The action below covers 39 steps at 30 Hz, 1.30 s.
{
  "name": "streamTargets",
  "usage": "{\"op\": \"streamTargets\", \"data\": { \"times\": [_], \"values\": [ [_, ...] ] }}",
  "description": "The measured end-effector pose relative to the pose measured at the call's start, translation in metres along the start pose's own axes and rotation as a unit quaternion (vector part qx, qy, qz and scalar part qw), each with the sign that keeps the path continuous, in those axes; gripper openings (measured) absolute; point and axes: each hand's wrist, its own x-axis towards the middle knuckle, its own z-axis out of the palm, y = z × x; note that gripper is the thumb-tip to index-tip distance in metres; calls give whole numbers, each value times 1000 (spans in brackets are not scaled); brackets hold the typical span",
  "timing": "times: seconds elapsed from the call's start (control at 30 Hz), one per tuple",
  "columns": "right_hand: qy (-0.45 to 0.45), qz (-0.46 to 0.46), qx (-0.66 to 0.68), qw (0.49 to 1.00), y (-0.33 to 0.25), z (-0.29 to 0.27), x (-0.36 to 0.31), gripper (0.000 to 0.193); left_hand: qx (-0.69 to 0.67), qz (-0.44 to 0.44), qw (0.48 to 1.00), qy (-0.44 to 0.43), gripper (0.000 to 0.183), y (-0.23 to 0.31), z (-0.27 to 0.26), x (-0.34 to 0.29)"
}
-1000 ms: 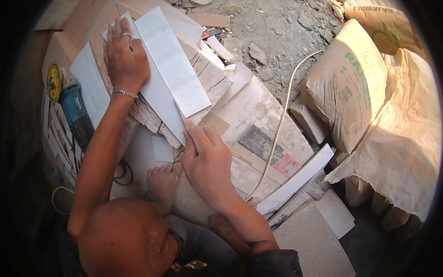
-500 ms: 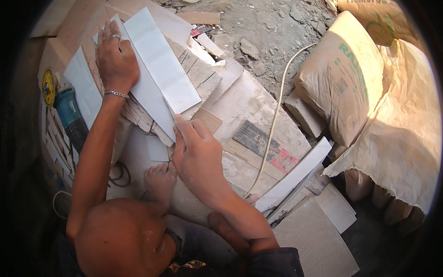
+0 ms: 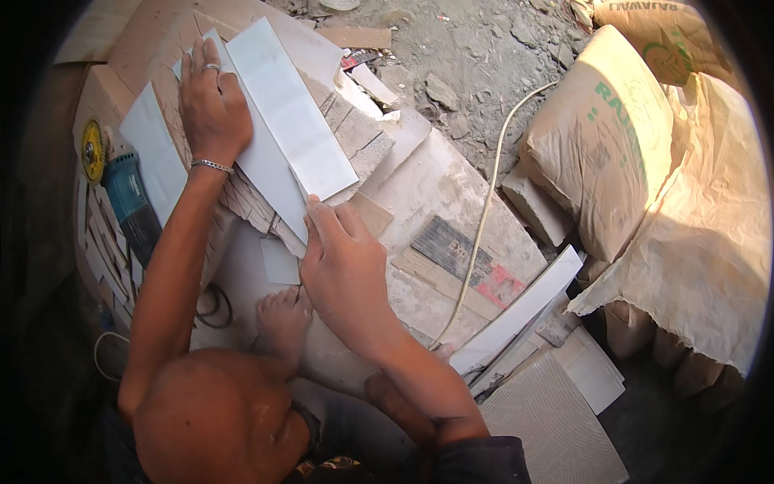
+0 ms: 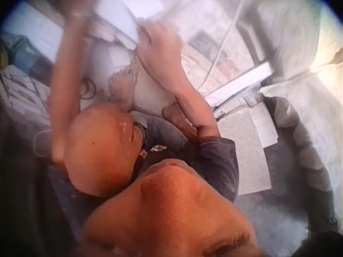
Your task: The person measures and marks white rectangular tiles using a tape measure and a metal tool, then snaps them along the scored lines to create smaller pieces. The person handles the tiles one at a time, inspecting the edges after each break.
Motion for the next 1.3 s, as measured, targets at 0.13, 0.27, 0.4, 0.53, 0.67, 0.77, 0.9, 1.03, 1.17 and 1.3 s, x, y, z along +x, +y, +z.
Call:
{"op": "streamTargets", "data": {
  "times": [0.13, 0.27, 0.4, 0.53, 0.67, 0.77, 0.9, 1.03, 1.17, 1.3],
  "values": [
    [-13, -8, -8, 1000, 3, 3, 4, 28, 8, -1, 1000, -6, 60, -6, 1, -3],
    [-19, 11, -3, 1000, -2, -2, 1, 27, 6, -8, 1000, -1, 59, 0, 3, -2],
    [-6, -16, 0, 1000, -3, 9, 21, 25, 3, -8, 1000, -6, 59, -2, 2, 0],
    [-18, 1, -4, 1000, -6, 4, 17, 22, 2, -22, 1000, -13, 60, -3, 0, -2],
    [-16, -2, 24, 1000, -8, 3, 24, 21, 2, -24, 1000, -15, 61, 0, -1, -1],
    [-21, -14, 28, 999, -12, 10, 43, 20, -1, -41, 999, -28, 62, -2, -1, 0],
    [-39, 8, 12, 999, -14, 6, 40, 20, 19, -47, 998, -33, 62, -1, -4, 0],
    [5, -13, 18, 1000, -14, 7, 42, 13, 12, -40, 999, -22, 61, 2, -3, 0],
    [-35, -25, 12, 999, -15, 19, 67, 21, 12, -60, 997, -40, 62, 4, -6, 0],
    [-30, -5, 27, 999, -16, 18, 58, 14, 12, -62, 997, -41, 61, 4, -8, 1]
  ]
}}
